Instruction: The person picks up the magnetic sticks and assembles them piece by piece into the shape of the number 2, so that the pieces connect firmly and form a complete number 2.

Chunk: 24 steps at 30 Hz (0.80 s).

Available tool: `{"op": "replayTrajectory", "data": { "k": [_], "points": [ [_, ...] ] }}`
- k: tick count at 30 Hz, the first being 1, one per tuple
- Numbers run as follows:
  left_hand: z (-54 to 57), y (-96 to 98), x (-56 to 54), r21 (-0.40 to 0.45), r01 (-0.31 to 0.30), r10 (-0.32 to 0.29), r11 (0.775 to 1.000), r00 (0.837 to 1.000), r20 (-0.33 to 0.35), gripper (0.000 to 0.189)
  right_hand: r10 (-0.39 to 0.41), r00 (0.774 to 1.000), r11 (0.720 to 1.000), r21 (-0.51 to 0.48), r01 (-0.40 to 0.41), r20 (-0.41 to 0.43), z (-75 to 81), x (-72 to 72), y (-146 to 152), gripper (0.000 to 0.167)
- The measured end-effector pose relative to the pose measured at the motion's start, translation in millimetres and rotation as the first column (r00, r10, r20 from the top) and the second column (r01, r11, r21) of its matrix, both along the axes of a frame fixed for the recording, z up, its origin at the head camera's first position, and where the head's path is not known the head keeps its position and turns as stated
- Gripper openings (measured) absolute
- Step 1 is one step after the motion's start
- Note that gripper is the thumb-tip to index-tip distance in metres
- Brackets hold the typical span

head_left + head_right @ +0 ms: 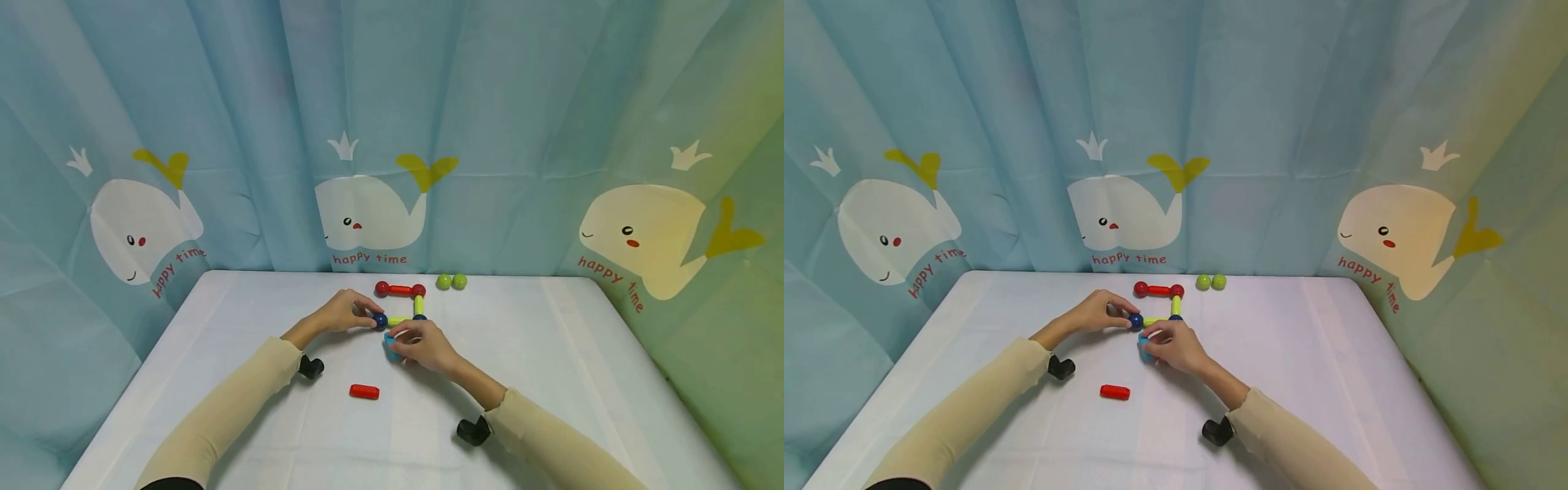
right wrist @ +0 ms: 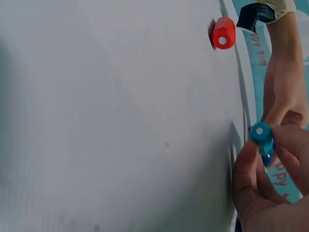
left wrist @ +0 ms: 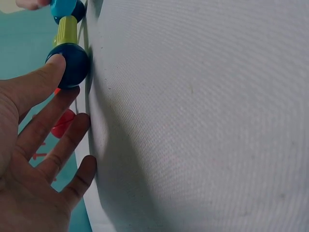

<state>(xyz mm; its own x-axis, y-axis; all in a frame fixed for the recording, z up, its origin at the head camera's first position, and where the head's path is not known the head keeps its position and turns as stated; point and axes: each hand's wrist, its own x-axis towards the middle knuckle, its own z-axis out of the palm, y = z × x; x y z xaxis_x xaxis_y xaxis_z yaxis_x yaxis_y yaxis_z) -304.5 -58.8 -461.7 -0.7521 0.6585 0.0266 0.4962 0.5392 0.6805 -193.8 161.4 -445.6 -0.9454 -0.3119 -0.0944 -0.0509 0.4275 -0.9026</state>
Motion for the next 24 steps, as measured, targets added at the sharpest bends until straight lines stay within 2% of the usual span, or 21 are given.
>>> {"op": "replayTrajectory", "data": {
  "k": [3,10,16,24],
  "points": [
    [-0.2,-0.7,-0.2,0.005,0.007,-0.007,1.000,1.000,-0.010,0.026,-0.066,0.998,0.998,-0.005,0.066,0.004,-13.3,-7.1,-3.5,0.022],
    [-1.6,-0.9,-1.2,0.002,0.019,-0.019,1.000,0.999,-0.038,0.026,-0.141,0.990,0.990,-0.022,0.141,0.001,-17.9,-11.7,-14.1,0.023],
    [-1.5,-0.9,-1.8,0.001,0.010,-0.010,1.000,1.000,-0.027,0.026,-0.177,0.984,0.984,-0.035,0.177,0.008,-17.9,-12.6,-18.4,0.022],
    [-1.9,-1.0,-1.6,-0.002,-0.003,0.003,1.000,1.000,-0.024,0.025,-0.180,0.984,0.983,-0.035,0.181,0.012,-18.5,-14.4,-20.5,0.023]
  ]
}}
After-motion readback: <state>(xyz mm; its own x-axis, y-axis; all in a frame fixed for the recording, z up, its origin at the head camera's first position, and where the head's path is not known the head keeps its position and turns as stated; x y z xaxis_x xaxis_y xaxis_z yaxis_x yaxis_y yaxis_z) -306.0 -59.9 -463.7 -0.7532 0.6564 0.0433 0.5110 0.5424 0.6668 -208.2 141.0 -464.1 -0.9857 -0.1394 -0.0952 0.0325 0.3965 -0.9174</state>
